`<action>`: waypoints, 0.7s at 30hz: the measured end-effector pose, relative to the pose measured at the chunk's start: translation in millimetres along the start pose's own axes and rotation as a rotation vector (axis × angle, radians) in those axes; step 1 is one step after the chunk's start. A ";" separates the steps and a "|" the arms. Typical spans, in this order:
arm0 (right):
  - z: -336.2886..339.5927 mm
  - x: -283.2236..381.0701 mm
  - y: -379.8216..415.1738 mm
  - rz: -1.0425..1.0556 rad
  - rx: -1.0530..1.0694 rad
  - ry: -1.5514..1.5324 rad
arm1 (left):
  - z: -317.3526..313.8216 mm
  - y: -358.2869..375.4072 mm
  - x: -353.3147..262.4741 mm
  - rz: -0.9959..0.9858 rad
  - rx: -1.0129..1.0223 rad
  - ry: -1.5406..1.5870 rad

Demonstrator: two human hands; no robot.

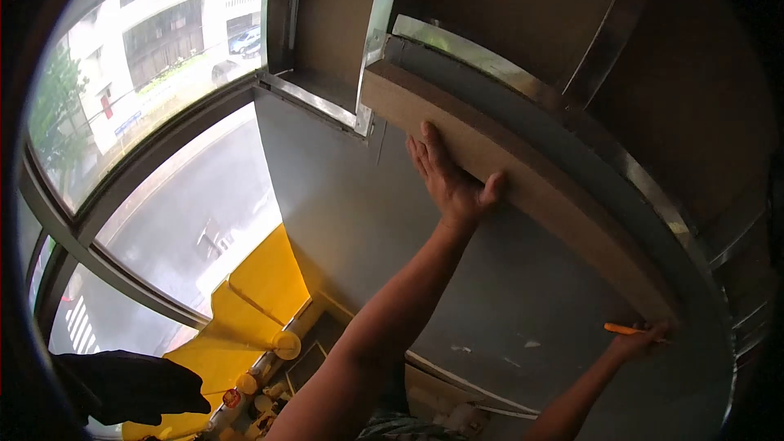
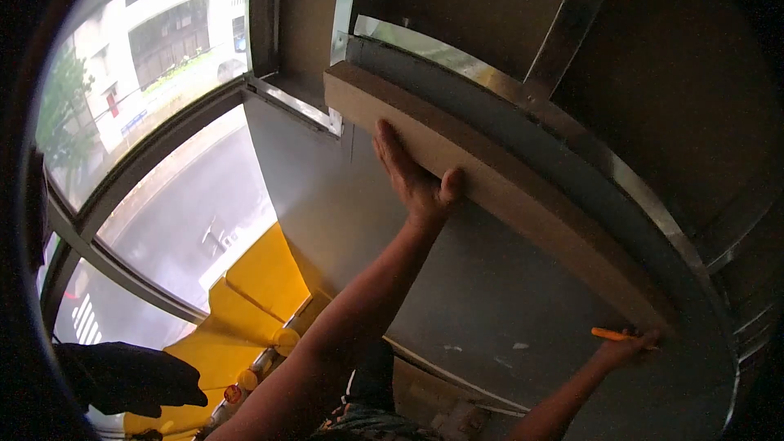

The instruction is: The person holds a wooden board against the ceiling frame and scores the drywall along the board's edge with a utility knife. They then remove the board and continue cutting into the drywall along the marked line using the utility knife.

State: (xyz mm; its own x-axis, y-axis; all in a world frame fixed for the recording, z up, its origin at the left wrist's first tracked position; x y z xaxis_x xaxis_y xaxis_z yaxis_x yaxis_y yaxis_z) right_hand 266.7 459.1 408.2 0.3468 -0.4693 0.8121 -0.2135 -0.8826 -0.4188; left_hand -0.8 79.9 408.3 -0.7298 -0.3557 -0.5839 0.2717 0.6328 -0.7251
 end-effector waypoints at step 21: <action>7.8 5.7 -21.8 -0.078 0.000 0.007 | -0.2 -0.5 0.7 -0.060 0.063 -0.042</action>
State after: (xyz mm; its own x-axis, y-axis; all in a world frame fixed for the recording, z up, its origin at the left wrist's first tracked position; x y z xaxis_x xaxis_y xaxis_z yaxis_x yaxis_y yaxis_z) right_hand 280.5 475.5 418.8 0.3558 -0.3985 0.8453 -0.1858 -0.9166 -0.3539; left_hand -1.6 79.5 408.3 -0.7196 -0.4210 -0.5522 0.2681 0.5651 -0.7802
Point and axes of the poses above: each hand's wrist, its own y-axis away from the middle knuckle, its own z-axis out of the back of the hand, x = y × z, the point moved 4 cm from there along -y, towards the middle knuckle, and after that the axes turned 4 degrees about z, right-handed, at the moved point
